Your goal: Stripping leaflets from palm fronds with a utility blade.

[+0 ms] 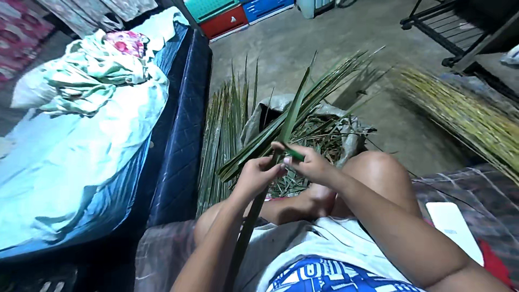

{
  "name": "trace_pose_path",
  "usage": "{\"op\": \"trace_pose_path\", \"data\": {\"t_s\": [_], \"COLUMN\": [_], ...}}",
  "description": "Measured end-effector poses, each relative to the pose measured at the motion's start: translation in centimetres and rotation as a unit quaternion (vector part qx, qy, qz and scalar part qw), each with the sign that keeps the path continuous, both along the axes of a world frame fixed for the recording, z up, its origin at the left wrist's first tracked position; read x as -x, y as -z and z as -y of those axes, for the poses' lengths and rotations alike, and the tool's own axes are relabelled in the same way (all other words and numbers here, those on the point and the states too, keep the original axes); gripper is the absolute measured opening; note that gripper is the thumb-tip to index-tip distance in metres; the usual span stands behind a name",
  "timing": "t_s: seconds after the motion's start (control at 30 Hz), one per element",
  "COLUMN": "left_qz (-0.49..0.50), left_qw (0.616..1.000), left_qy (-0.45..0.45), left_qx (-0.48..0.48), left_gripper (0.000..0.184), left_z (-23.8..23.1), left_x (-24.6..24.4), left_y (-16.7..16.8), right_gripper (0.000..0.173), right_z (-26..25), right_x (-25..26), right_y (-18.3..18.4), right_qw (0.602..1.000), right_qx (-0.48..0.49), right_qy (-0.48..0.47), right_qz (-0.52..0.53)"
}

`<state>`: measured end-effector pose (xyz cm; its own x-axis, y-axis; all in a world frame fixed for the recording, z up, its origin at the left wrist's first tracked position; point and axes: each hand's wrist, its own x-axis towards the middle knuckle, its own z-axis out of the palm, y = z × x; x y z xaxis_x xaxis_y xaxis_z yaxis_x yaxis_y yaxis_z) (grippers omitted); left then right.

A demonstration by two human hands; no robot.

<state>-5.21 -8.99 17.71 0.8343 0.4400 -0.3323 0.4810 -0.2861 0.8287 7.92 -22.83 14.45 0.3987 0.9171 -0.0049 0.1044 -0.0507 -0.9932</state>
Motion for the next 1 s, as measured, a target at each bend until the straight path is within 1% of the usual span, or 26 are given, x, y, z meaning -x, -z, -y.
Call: {"op": "trace_pose_path", "data": {"t_s": [0.07, 0.17, 0.23, 0.3, 0.37, 0.43, 0.5, 0.53, 0.6, 0.7, 0.83, 0.9, 1.0], "left_qz": [-0.008, -0.006, 0.007, 0.004, -0.01, -0.022, -0.031, -0.033, -0.038, -0.043, -0.019, -0.016, -0.005], "left_qw": [0.999, 0.996, 0.996, 0.998, 0.995, 0.987, 0.98, 0.977, 0.975, 0.974, 0.974, 0.974, 0.974], "left_qy": [0.022, 0.042, 0.029, 0.003, -0.006, -0.006, -0.022, -0.034, -0.065, -0.098, -0.106, -0.116, -0.114], "left_qx": [-0.025, -0.081, -0.081, -0.065, -0.099, -0.159, -0.196, -0.207, -0.211, -0.199, -0.2, -0.193, -0.198], "left_gripper": [0.027, 0.031, 0.033, 0.037, 0.045, 0.048, 0.051, 0.049, 0.043, 0.041, 0.039, 0.038, 0.039], "left_z": [0.2, 0.9, 1.3, 1.5, 1.5, 1.2, 1.3, 1.4, 1.3, 0.9, 0.7, 0.7, 0.6], "left_x": [-0.8, -1.7, -2.3, -2.9, -3.4, -3.7, -3.9, -4.0, -4.0, -3.5, -2.9, -2.9, -2.7], "left_y": [0.3, 1.1, 1.4, 1.3, 1.3, 1.6, 1.7, 1.8, 1.8, 1.7, 1.5, 1.5, 2.1], "right_gripper": [0.042, 0.045, 0.04, 0.029, 0.022, 0.028, 0.036, 0.039, 0.043, 0.047, 0.044, 0.045, 0.049], "right_z": [-0.1, -0.4, 0.0, 0.5, 0.5, -0.1, -0.5, -0.6, -0.4, -0.3, -1.2, -1.4, -1.3], "right_x": [-1.2, -3.0, -3.8, -4.0, -3.4, -2.2, -0.9, -0.3, 0.3, 0.0, -1.1, -1.7, -2.1], "right_y": [0.9, 1.5, 1.2, 0.7, -0.3, -1.2, -1.7, -1.8, -2.0, -2.3, -2.7, -1.9, 0.6], "right_qw": [0.995, 0.969, 0.961, 0.961, 0.961, 0.945, 0.928, 0.925, 0.938, 0.96, 0.957, 0.966, 0.982], "right_qx": [-0.035, -0.07, -0.032, 0.05, 0.165, 0.263, 0.304, 0.306, 0.27, 0.195, 0.194, 0.176, 0.124], "right_qy": [0.091, 0.238, 0.273, 0.245, 0.151, 0.034, -0.041, -0.064, -0.099, -0.106, -0.113, -0.131, -0.145], "right_qz": [0.001, -0.002, 0.041, 0.116, 0.163, 0.192, 0.213, 0.215, 0.195, 0.173, 0.183, 0.138, 0.01]}}
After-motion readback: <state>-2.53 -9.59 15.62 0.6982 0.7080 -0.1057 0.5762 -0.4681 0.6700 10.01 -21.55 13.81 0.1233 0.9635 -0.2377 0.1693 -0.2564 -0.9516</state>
